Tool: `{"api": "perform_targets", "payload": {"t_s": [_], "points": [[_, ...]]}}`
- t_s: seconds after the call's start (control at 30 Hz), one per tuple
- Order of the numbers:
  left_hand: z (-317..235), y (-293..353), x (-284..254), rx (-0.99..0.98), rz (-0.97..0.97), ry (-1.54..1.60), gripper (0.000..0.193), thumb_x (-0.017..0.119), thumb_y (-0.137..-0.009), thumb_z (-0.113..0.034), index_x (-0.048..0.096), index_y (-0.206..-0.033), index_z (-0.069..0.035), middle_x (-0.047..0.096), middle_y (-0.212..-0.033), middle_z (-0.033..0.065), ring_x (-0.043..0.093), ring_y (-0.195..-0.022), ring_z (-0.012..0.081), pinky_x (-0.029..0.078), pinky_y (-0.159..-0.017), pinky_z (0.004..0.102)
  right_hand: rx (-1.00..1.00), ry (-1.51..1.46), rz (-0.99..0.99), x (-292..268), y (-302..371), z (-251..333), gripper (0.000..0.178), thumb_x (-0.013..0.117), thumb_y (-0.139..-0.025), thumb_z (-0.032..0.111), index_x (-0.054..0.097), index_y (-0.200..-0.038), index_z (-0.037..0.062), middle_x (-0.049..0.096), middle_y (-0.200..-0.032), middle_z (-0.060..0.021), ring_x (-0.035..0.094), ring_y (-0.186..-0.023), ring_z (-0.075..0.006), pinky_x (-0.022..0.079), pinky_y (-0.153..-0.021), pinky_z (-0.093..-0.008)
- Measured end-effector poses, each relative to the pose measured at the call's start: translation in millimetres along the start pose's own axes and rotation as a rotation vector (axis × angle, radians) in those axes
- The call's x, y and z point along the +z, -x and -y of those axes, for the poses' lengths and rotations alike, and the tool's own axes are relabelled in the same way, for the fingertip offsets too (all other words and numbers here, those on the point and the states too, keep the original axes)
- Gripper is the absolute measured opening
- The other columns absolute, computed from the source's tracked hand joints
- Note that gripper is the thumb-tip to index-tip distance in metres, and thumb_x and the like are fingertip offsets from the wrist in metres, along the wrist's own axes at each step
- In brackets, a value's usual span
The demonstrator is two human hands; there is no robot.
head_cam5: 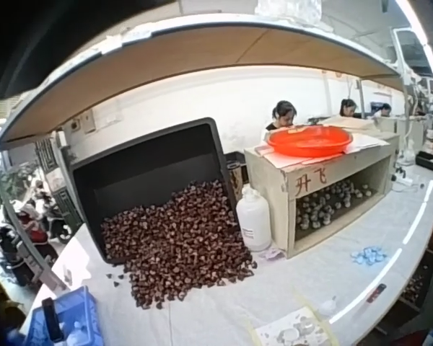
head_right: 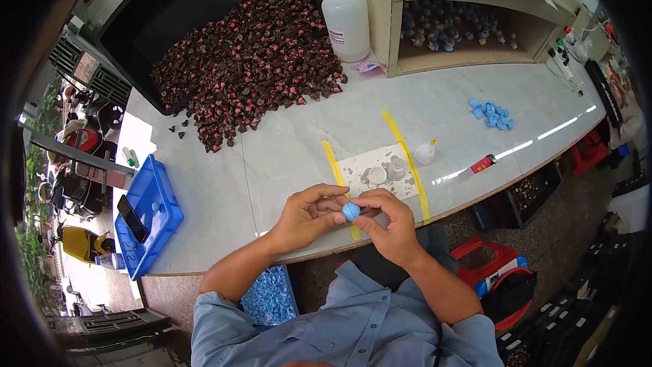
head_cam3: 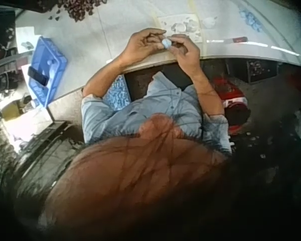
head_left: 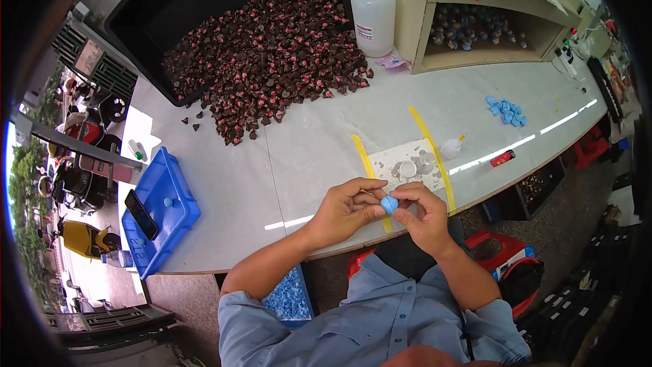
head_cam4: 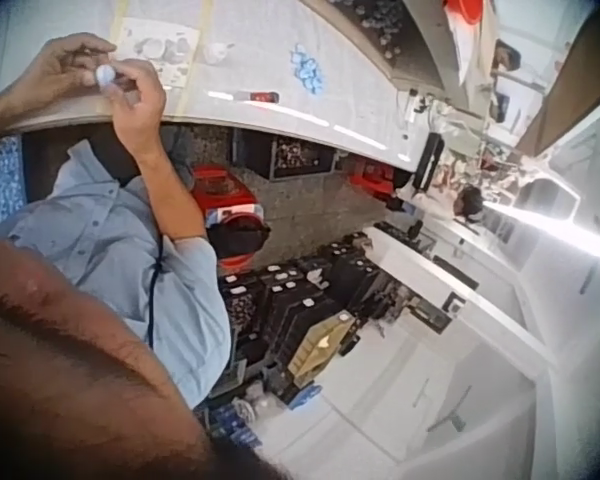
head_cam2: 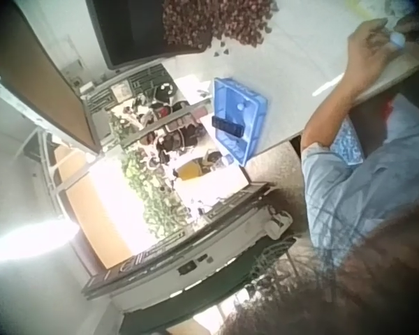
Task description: The person assembles plastic toy figures by applying adhesive from a bottle to blue heads and red bases using an adhesive applicator, then joining the components together.
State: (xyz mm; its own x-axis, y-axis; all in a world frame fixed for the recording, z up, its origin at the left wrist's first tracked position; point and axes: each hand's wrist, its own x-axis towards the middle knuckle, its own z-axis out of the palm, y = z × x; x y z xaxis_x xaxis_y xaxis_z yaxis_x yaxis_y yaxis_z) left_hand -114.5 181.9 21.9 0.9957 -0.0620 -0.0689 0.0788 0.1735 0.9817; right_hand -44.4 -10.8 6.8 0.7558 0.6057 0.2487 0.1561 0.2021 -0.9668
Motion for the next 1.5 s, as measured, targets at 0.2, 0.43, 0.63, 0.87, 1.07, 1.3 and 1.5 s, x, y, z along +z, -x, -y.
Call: {"api": "perform_targets", "payload": {"t_s": [0.2, 0.43, 0.63, 0.87, 1.07, 1.3, 1.5], "points": [[6, -3, 0, 0.072, 0.052, 0.045, 0.042, 0.065, -0.089, -0.001, 0.05, -0.128, 0.005, 0.055, -0.116, 0.0106, 0.06, -0.107, 0.0174, 0.051, -0.093, 0.0293, -0.193, 0.294, -0.009, 6, 1, 12, 0.038, 0.072, -0.08, 0.002, 0.065, -0.117, 0.0012, 0.06, -0.104, -0.0111, 0.06, -0.094, -0.0199, 0.049, -0.083, -0.0292], [5, -4, -4, -0.189, 0.115, 0.214, 0.036, 0.063, -0.092, -0.005, 0.054, -0.125, 0.004, 0.063, -0.114, 0.0113, 0.062, -0.103, 0.0169, 0.054, -0.087, 0.0296, -0.279, 0.394, -0.081, 8, 6, 4, 0.04, 0.076, -0.072, -0.003, 0.066, -0.111, 0.0014, 0.059, -0.098, -0.0107, 0.061, -0.087, -0.0244, 0.051, -0.074, -0.0311], [8, -6, -12, -0.258, 0.181, 0.135, 0.032, 0.06, -0.095, -0.011, 0.055, -0.123, 0.004, 0.066, -0.11, 0.0113, 0.065, -0.1, 0.0165, 0.054, -0.086, 0.0282, -0.274, 0.444, -0.117, 10, 7, 7, 0.039, 0.074, -0.075, -0.002, 0.065, -0.113, 0.0016, 0.059, -0.099, -0.0119, 0.061, -0.087, -0.0228, 0.051, -0.073, -0.0304], [-3, -7, -8, -0.276, 0.159, 0.122, 0.034, 0.06, -0.095, -0.011, 0.055, -0.125, 0.005, 0.065, -0.114, 0.0129, 0.064, -0.107, 0.0188, 0.054, -0.084, 0.0266, 0.12, 0.032, 0.042, -11, 2, 2, 0.021, 0.064, -0.087, -0.002, 0.064, -0.108, -0.0019, 0.067, -0.093, -0.0096, 0.065, -0.081, -0.0102, 0.052, -0.069, -0.0234], [1, -7, -6, -0.275, 0.095, 0.08, 0.036, 0.06, -0.095, -0.011, 0.054, -0.126, 0.007, 0.066, -0.111, 0.0149, 0.066, -0.101, 0.0188, 0.055, -0.082, 0.0255, 0.201, -0.012, 0.03, -7, -4, 7, 0.014, 0.064, -0.088, -0.001, 0.063, -0.101, -0.004, 0.069, -0.09, -0.0087, 0.066, -0.079, -0.0096, 0.053, -0.068, -0.0223], [1, -6, -3, -0.327, 0.056, 0.074, 0.034, 0.06, -0.095, -0.009, 0.055, -0.125, 0.008, 0.067, -0.107, 0.0146, 0.067, -0.098, 0.0172, 0.055, -0.081, 0.0254, 0.251, 0.095, 0.111, -9, -5, 7, 0.018, 0.063, -0.087, -0.002, 0.06, -0.105, -0.0051, 0.068, -0.091, -0.0085, 0.064, -0.076, -0.0081, 0.053, -0.069, -0.0217], [-4, -7, -2, -0.327, 0.082, 0.027, 0.033, 0.058, -0.096, -0.009, 0.056, -0.124, 0.008, 0.068, -0.104, 0.0146, 0.067, -0.093, 0.0149, 0.056, -0.08, 0.0256, 0.276, 0.048, 0.053, -9, -4, 4, 0.013, 0.064, -0.088, 0.001, 0.062, -0.1, -0.0046, 0.067, -0.082, -0.0062, 0.062, -0.07, -0.0054, 0.051, -0.061, -0.0207]]}}
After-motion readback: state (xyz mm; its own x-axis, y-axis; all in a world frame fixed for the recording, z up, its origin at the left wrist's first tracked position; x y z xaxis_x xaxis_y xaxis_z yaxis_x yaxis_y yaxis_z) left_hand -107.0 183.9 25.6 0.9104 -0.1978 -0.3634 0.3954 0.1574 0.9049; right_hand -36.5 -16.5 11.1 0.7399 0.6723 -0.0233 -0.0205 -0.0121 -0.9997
